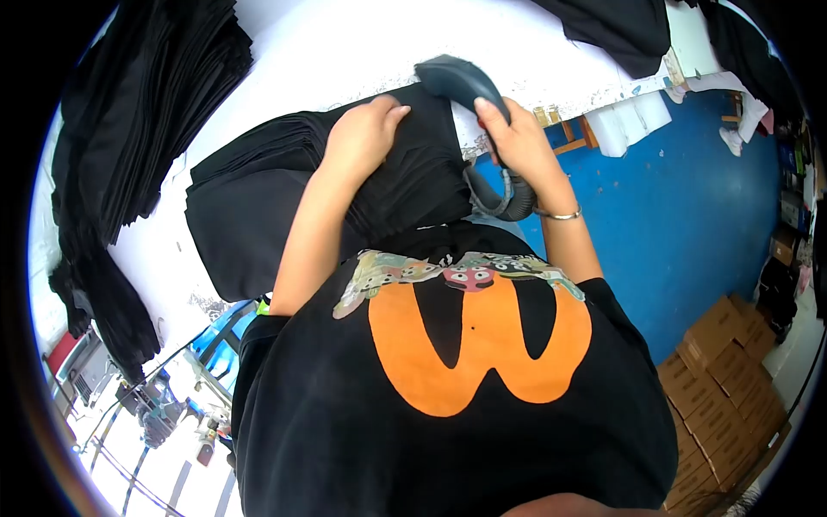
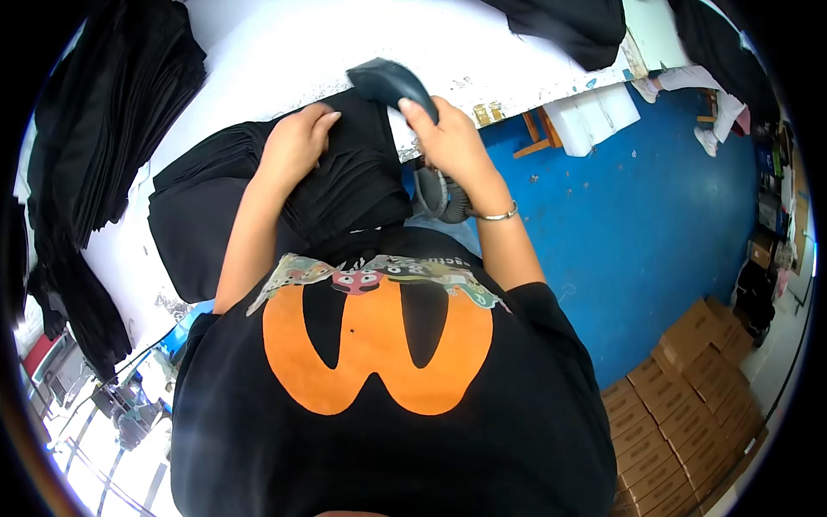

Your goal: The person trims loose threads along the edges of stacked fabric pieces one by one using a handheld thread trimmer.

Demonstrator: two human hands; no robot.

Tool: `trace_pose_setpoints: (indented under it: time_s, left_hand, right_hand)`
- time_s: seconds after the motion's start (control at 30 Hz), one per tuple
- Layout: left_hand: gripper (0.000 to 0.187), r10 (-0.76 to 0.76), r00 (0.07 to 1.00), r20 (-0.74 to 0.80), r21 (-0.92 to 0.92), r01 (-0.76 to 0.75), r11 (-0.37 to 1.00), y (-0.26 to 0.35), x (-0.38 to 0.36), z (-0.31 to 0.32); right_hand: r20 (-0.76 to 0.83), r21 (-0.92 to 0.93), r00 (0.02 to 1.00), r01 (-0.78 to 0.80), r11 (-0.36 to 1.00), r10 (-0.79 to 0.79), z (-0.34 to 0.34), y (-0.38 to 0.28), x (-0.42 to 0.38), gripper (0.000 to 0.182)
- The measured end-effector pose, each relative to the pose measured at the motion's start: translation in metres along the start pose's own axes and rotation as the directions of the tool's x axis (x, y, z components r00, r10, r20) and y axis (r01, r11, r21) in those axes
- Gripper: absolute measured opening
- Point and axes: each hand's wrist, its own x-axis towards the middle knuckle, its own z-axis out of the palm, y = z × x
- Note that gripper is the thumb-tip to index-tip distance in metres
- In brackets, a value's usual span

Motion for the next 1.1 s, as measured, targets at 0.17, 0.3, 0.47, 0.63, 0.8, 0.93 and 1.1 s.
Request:
trace_pose_setpoints:
  time_s: [0.17,0.3,0.47,0.63,0.8,0.93,1.1]
  left_hand:
    - [0.032,0.361,0.873,-0.326,0.357,-0.240,0.903,-0.015,0.033,0.033]
    - [0.025,0.180,0.924,-0.338,-0.002,-0.192,0.981,-0.019,0.038,0.033]
    - [0.018,0.217,0.888,-0.405,-0.014,-0.244,0.970,-0.022,0.034,0.033]
    - [0.021,0.447,0.774,-0.448,0.202,-0.400,0.894,-0.044,0.030,0.044]
    - [0.013,0.315,0.840,-0.441,0.131,-0.287,0.949,-0.030,0.035,0.037]
    - [0.011,0.334,0.831,-0.444,0.100,-0.325,0.940,-0.029,0.029,0.028]
    - [0.011,0.224,0.892,-0.393,0.010,-0.240,0.971,-0.033,0.034,0.029]
  right_hand:
    - [0.056,-0.157,0.998,-0.015,0.987,0.025,-0.038,0.008,-0.020,0.057]
    - [0.070,-0.179,0.991,0.127,0.976,-0.116,-0.010,0.024,0.003,0.061]
    - [0.023,-0.316,0.988,0.155,0.936,-0.156,-0.004,0.007,0.003,0.062]
    - [0.016,-0.390,0.988,0.149,0.909,-0.155,0.002,0.034,-0.021,0.061]
    - [-0.007,-0.353,0.973,0.215,0.911,-0.233,0.003,0.013,0.002,0.061]
    - [0.158,-0.351,0.964,0.257,0.900,-0.214,-0.012,0.019,-0.018,0.066]
    - [0.089,-0.242,0.983,0.180,0.953,-0.163,0.008,0.004,-0.002,0.061]
